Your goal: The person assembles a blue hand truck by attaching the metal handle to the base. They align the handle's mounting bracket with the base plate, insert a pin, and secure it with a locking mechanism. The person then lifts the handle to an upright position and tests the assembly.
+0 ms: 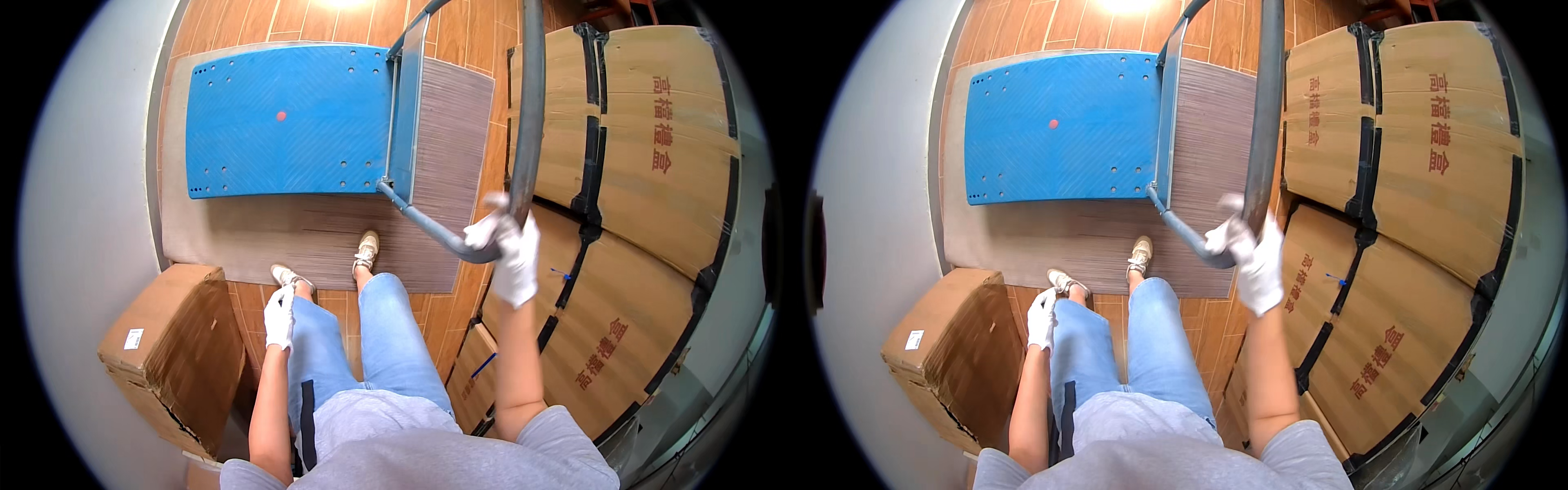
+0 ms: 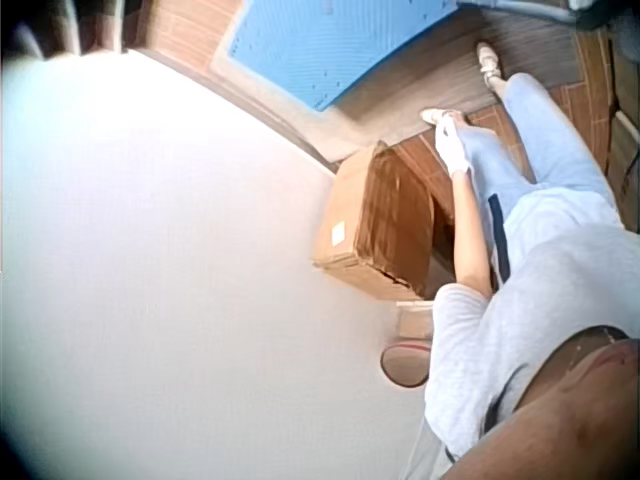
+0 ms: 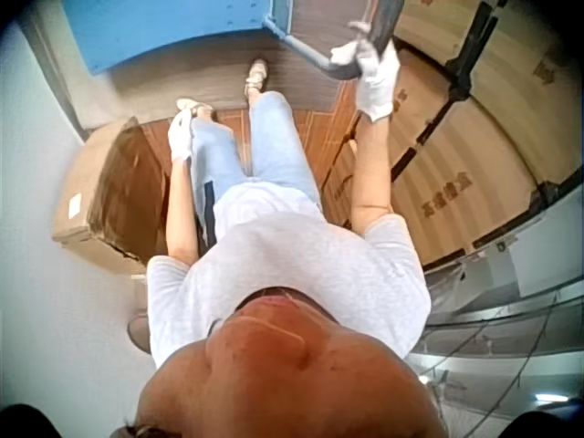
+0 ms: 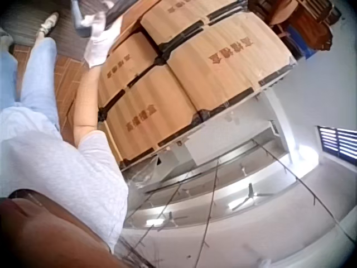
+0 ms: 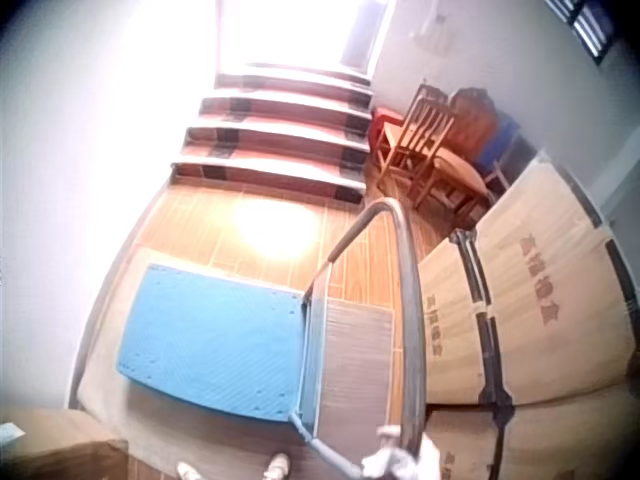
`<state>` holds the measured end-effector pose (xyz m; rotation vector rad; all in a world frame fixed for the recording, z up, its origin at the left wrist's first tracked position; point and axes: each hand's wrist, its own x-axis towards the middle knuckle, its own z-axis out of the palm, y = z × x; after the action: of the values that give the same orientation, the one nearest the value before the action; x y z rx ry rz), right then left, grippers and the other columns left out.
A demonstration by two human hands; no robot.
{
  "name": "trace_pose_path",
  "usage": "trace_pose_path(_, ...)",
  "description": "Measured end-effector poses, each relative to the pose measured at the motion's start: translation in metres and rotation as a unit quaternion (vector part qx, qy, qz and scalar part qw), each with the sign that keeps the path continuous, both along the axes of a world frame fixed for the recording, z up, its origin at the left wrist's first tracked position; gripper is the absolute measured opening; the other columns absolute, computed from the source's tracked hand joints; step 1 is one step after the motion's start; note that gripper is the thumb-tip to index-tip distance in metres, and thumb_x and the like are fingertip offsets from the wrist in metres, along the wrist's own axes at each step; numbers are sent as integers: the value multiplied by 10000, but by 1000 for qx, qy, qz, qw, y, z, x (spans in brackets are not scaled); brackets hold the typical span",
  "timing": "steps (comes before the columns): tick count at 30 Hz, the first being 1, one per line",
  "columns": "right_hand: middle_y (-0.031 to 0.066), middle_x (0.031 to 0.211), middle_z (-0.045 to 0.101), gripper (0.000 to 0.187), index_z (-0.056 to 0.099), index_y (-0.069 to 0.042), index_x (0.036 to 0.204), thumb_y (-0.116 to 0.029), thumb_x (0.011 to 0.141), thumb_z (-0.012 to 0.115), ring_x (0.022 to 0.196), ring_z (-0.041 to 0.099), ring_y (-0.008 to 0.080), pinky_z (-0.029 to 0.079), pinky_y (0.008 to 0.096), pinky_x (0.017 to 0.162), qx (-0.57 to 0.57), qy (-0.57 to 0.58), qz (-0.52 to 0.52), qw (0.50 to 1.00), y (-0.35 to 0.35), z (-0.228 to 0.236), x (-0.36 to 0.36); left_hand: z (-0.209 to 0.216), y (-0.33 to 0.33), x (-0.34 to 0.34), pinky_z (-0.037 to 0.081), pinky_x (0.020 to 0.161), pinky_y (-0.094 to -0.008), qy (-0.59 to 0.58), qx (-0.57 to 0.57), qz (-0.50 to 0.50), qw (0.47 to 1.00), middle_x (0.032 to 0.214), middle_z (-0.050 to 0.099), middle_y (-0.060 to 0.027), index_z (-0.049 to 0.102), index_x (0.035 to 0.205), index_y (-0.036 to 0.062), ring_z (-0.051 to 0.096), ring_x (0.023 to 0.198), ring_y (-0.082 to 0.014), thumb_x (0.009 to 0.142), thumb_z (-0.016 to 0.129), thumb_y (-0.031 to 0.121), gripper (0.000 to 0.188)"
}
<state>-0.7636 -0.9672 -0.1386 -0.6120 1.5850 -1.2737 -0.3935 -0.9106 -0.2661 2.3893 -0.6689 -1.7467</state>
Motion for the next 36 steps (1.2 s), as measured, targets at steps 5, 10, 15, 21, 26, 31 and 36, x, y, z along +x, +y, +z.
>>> trace_pose_path(5, 135, 852, 629, 493, 496, 19, 1150, -359, 844, 572, 692, 621, 173, 520, 308, 721, 86, 43, 8, 995, -141, 31, -69, 31, -16, -41, 447, 723, -271, 35, -89, -53, 994, 985, 635, -75, 616, 1072, 51, 561, 826, -146, 885, 524, 257, 293)
trace_pose_path(10, 73, 713, 597, 226, 569, -19, 901, -236, 844, 594, 511, 539, 118, 467, 214, 480, 74, -77, -5, 994, -256, 18, -92, 101, -75, -135, 451, 783, -280, 162, -217, -106, 957, 973, 636, -98, 608, 1079, 28, 594, 876, -171, 901, 504, 247, 300)
trace_pose_path(15, -23, 557, 481, 124, 551, -93, 767, -187, 845, 570, 414, 433, 87, 376, 227, 391, 101, 78, 30, 991, -264, 25, -65, 171, -131, -235, 472, 708, -309, 144, -364, -180, 902, 888, 605, -120, 493, 1220, 12, 589, 791, -248, 894, 531, 252, 407)
trace_pose_path(21, 28, 563, 474, 104, 495, -77, 804, -149, 826, 567, 405, 439, 132, 381, 261, 364, 115, 64, 12, 991, -253, 22, -52, 179, -141, -282, 489, 668, -402, 7, -312, -288, 906, 892, 577, -139, 547, 1036, 28, 617, 757, -292, 827, 521, 522, 537)
trace_pose_path(26, 40, 547, 472, 181, 483, -70, 844, -219, 847, 585, 385, 437, 149, 408, 271, 394, 100, 20, 28, 994, -242, 22, -65, 184, -141, -316, 505, 673, -401, -124, -272, -302, 905, 882, 568, -137, 538, 885, 53, 620, 788, -303, 826, 562, 323, 277)
trace_pose_path(31, 30, 626, 508, 283, 495, -46, 846, -318, 857, 573, 503, 495, 137, 423, 235, 428, 40, -265, 47, 962, -264, 18, -109, 175, -114, -334, 489, 686, -439, -129, -268, -258, 919, 872, 563, -159, 545, 863, 55, 607, 783, -341, 805, 564, 263, 216)
trace_pose_path(36, -21, 524, 360, 296, 414, -60, 697, -281, 884, 472, 415, 349, 62, 333, 200, 390, 165, -523, 114, 828, -297, -10, -160, 166, -74, -333, 484, 631, -436, -138, -302, -244, 911, 800, 552, -147, 549, 798, 59, 597, 714, -337, 792, 584, 268, 212)
